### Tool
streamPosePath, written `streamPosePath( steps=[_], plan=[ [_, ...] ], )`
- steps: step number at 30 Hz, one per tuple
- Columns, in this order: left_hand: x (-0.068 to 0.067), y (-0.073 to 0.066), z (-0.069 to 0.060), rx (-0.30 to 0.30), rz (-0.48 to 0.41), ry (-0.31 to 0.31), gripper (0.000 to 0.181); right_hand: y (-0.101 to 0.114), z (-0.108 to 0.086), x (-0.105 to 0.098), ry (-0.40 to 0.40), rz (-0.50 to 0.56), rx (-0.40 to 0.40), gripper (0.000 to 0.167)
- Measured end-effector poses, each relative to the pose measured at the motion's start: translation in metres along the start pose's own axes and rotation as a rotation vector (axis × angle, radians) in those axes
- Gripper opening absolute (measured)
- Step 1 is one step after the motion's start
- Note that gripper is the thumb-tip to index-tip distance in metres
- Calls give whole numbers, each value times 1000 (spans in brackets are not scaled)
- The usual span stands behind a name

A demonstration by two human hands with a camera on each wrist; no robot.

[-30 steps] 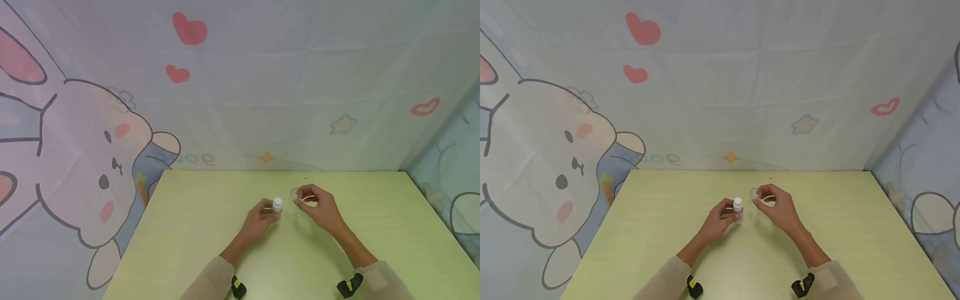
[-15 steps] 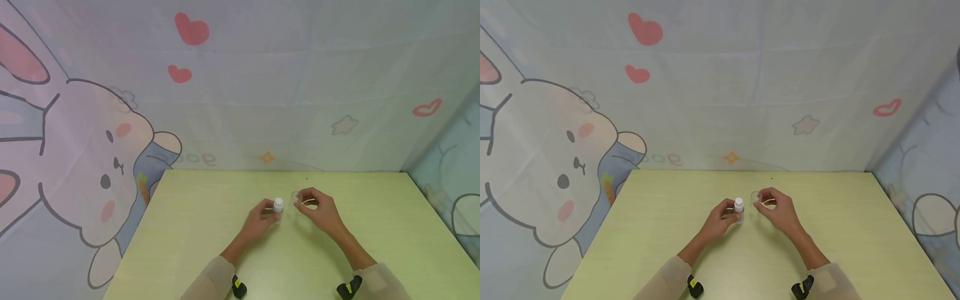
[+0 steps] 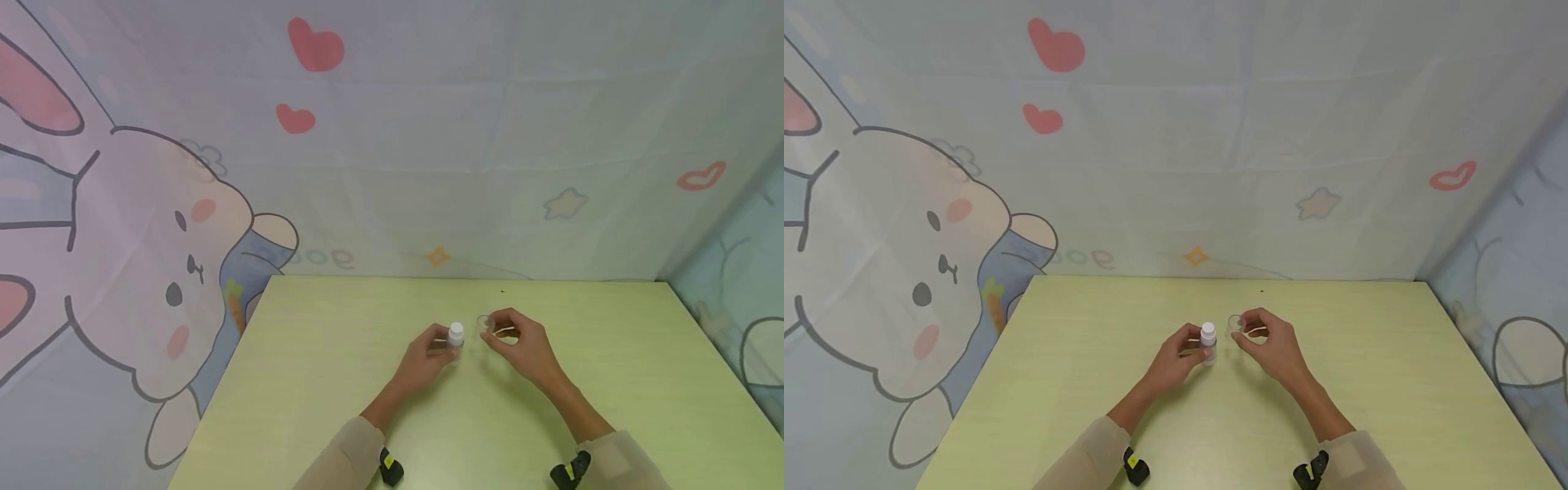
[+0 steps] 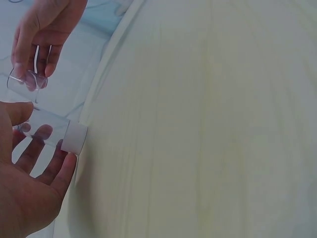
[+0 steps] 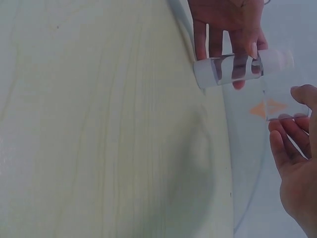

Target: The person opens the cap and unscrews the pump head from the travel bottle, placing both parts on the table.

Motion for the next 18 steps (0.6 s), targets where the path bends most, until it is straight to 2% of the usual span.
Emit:
streamPosePath(
  steps=[18],
  plan=[
    [0,-2,0,-8,-2,-1,28,-7,1,3,19,-17,34,29]
  ],
)
Point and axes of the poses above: each hand's wrist, its own z-axis towards the middle knuckle, its own x-axis out of the palm, y = z × x, the point moved 3 cm from there along z, towards the middle knuckle, and after that the axes turned 6 degrees about x, right-handed, at the moved point
